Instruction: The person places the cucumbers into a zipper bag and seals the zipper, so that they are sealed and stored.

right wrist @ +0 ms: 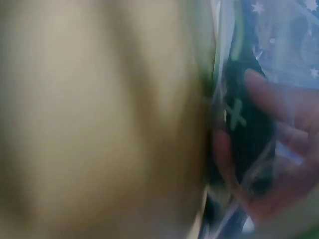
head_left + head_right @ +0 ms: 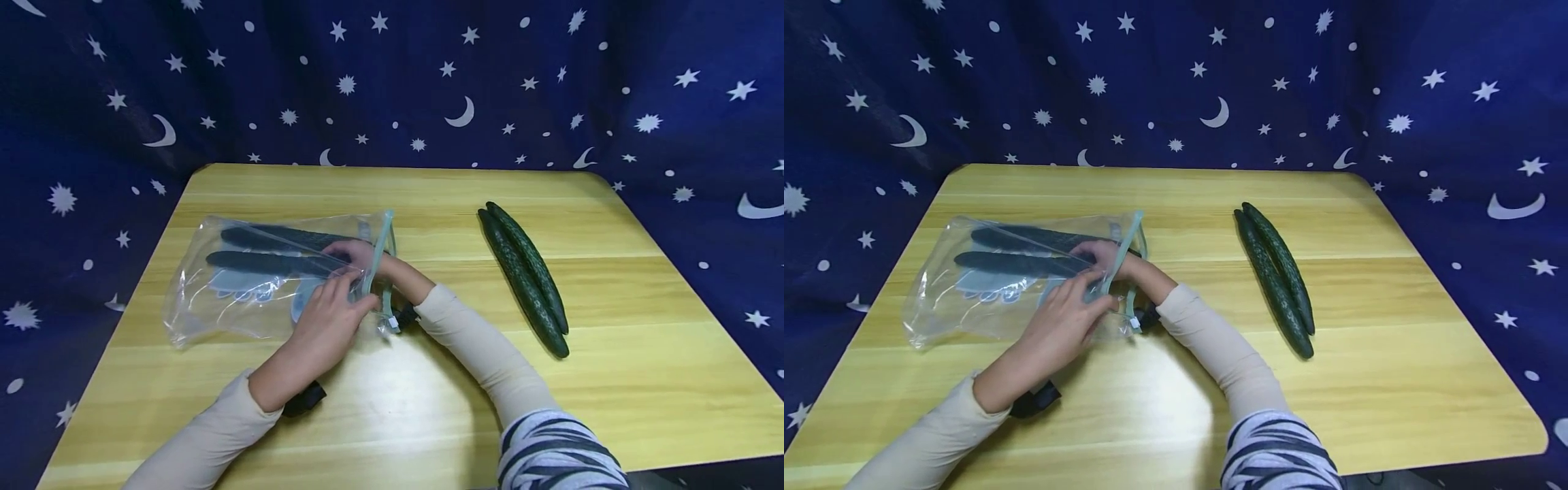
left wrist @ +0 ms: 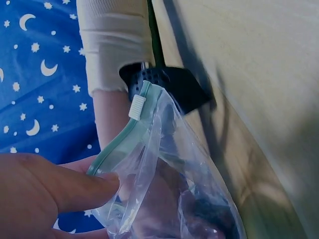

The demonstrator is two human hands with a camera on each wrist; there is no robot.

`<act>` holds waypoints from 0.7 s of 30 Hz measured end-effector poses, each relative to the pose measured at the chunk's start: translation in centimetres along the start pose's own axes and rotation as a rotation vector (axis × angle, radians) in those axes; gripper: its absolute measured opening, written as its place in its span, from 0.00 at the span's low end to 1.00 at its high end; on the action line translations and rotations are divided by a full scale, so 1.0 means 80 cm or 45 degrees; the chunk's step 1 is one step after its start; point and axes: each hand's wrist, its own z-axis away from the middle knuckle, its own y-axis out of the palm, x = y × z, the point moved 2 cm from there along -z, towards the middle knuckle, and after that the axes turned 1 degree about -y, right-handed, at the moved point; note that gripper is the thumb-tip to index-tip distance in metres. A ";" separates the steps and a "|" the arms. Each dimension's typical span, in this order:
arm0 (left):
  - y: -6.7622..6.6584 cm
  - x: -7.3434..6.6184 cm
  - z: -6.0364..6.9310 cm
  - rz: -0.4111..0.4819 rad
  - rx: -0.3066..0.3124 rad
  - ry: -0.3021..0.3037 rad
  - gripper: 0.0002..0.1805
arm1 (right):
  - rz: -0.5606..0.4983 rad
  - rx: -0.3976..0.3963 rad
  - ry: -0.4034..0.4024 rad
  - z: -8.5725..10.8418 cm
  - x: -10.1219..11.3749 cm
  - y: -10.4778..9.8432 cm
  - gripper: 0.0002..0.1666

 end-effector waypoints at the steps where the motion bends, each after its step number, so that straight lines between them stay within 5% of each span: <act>1: 0.001 0.001 0.000 0.009 0.014 -0.005 0.19 | 0.035 -0.002 -0.017 0.004 -0.001 -0.001 0.29; 9: 0.002 0.005 0.003 0.018 0.100 -0.045 0.18 | 0.031 -0.031 0.069 0.044 -0.009 -0.012 0.28; 21: 0.009 0.009 0.005 0.043 0.091 -0.058 0.08 | 0.024 -0.116 0.206 0.107 -0.025 -0.034 0.27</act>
